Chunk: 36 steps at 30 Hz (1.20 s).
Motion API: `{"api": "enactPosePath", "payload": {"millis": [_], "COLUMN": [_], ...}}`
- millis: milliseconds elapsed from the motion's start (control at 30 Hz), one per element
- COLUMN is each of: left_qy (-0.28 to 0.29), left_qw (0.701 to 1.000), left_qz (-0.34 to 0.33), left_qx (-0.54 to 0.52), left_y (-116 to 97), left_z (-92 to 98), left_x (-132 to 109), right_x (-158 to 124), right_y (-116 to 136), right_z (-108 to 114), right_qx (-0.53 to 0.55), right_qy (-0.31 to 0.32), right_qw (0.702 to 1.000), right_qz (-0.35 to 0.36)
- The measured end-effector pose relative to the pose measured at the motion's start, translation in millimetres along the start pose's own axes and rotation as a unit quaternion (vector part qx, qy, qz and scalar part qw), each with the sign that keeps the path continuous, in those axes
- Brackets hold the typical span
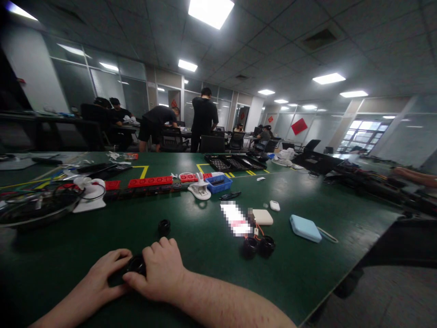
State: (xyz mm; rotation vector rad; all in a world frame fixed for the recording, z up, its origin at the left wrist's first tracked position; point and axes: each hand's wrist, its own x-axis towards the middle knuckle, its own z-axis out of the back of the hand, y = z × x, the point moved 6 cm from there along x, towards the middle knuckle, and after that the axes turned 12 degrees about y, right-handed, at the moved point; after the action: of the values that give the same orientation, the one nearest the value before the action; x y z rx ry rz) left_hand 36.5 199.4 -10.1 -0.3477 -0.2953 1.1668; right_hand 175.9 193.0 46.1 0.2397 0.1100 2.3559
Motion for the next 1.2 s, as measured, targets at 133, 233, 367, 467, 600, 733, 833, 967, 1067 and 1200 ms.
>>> {"api": "enactPosePath", "payload": {"millis": [133,233,367,467,600,733,833,967,1067,1200], "left_qy": [0.002,0.009,0.019,0.029,0.039,0.023,0.048,0.057,0.052,0.042], "left_qw": [1.0,1.0,0.999,0.999,0.999,0.999,0.998,0.997,0.997,0.998], "left_qz": [-0.021,-0.024,-0.024,-0.024,-0.02,-0.022,-0.027,-0.016,-0.017,-0.03], "left_qx": [-0.006,-0.011,-0.021,-0.026,-0.032,-0.035,-0.041,-0.05,-0.049,-0.035], "left_y": [1,0,-5,-9,-15,-19,-22,-22,-24,-28], "left_z": [-4.5,-5.4,-3.6,-2.6,-2.5,0.8,1.0,2.3,2.8,5.1], "left_x": [1,0,-1,-1,0,-1,-1,-2,-3,-5], "right_x": [1,3,5,5,3,1,2,3,4,4], "right_y": [0,1,3,4,4,6,8,9,11,12], "right_z": [-4,-8,-12,-14,-10,-5,-4,-7,-11,-16], "right_qx": [0.012,0.016,0.02,0.023,0.035,0.038,0.029,0.005,-0.01,-0.014], "right_qy": [0.004,0.006,-0.005,-0.01,-0.014,-0.015,-0.016,-0.037,-0.053,-0.068], "right_qw": [1.0,1.0,1.0,1.0,0.999,0.999,0.999,0.998,0.996,0.996], "right_qz": [0.004,0.003,0.009,0.013,0.012,0.021,0.031,0.052,0.065,0.061]}}
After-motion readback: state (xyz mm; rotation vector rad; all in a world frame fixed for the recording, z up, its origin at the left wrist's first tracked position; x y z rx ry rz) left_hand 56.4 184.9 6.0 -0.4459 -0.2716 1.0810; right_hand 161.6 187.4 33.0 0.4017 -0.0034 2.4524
